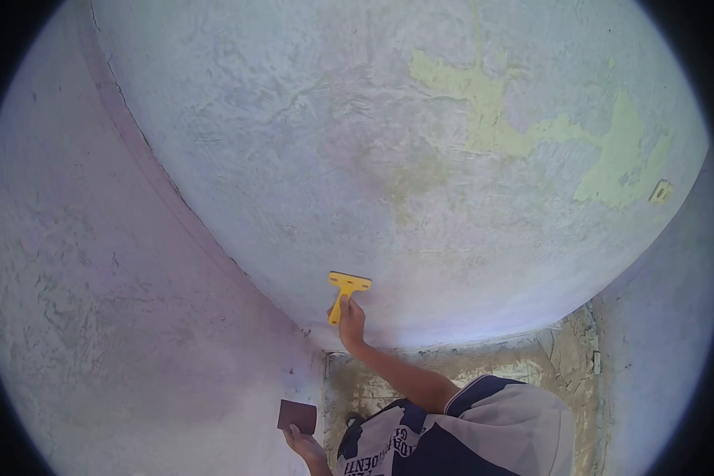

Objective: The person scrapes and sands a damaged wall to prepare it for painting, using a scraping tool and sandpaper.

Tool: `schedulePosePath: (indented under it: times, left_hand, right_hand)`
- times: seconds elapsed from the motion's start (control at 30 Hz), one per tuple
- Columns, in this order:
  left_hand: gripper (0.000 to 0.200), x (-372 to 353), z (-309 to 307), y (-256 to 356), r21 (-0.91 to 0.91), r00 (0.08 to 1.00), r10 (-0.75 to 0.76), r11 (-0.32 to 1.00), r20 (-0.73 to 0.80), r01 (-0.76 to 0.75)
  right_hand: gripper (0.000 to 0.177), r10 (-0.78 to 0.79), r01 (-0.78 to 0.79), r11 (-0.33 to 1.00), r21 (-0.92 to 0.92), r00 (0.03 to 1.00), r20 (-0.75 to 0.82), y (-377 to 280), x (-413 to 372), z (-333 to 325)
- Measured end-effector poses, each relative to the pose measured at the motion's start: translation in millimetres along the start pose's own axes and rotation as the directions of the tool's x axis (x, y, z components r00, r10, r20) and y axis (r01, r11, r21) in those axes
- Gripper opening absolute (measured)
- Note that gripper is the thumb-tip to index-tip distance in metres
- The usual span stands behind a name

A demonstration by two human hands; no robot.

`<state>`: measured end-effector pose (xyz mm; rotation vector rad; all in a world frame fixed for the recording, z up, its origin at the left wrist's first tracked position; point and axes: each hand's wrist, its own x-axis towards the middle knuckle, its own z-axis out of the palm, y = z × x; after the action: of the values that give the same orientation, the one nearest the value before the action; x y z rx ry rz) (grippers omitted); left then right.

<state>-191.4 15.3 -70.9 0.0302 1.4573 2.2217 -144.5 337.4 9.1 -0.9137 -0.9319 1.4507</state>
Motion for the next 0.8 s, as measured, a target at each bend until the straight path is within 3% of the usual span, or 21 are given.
schedulePosePath:
  times: [0.07,0.17,0.27,0.37,0.47,0.57,0.67,0.8]
  left_hand:
    - [0.041,-5.8,9.6,6.0,0.033,0.999,0.049,0.998,0.015,-0.05]
    - [0.04,-15.5,32.8,20.6,0.108,0.993,0.118,0.987,0.006,-0.118]
    - [0.039,-17.2,53.2,22.0,0.074,0.992,0.122,0.99,-0.012,-0.121]
    - [0.038,-20.4,71.9,20.3,0.091,0.99,0.141,0.986,-0.007,-0.14]
    - [0.037,-31.3,80.9,25.6,0.077,0.99,0.143,0.987,0.007,-0.143]
    - [0.036,-45.5,71.7,19.9,0.083,0.992,0.124,0.989,-0.015,-0.122]
    - [0.035,-54.6,53.3,2.3,0.106,0.993,0.106,0.989,-0.053,-0.1]
    - [0.035,-66.6,45.1,-1.0,0.157,0.985,0.097,0.985,-0.14,-0.075]
  right_hand:
    - [0.04,0.01,-0.011,0.998,-0.06,1.0,-0.003,-7.6,-7.7,-16.0]
    - [0.039,-0.118,0.134,0.963,-0.232,0.99,0.084,-61.6,9.5,-20.3]
    - [0.034,-0.108,0.141,0.974,-0.178,0.977,0.185,-56.5,22.5,-30.8]
    - [0.036,0.065,0.009,0.962,-0.272,0.964,0.259,-21.0,18.0,-58.3]
    - [0.035,0.117,-0.046,0.957,-0.286,0.965,0.235,-3.4,16.9,-69.5]
    - [0.033,-0.058,0.13,0.959,-0.251,0.96,0.275,-58.5,23.2,-39.0]
    - [0.033,-0.05,0.102,0.984,-0.146,0.946,0.32,-76.2,32.7,-26.4]
    - [0.031,0.113,-0.021,0.96,-0.28,0.942,0.316,-25.0,25.9,-84.6]
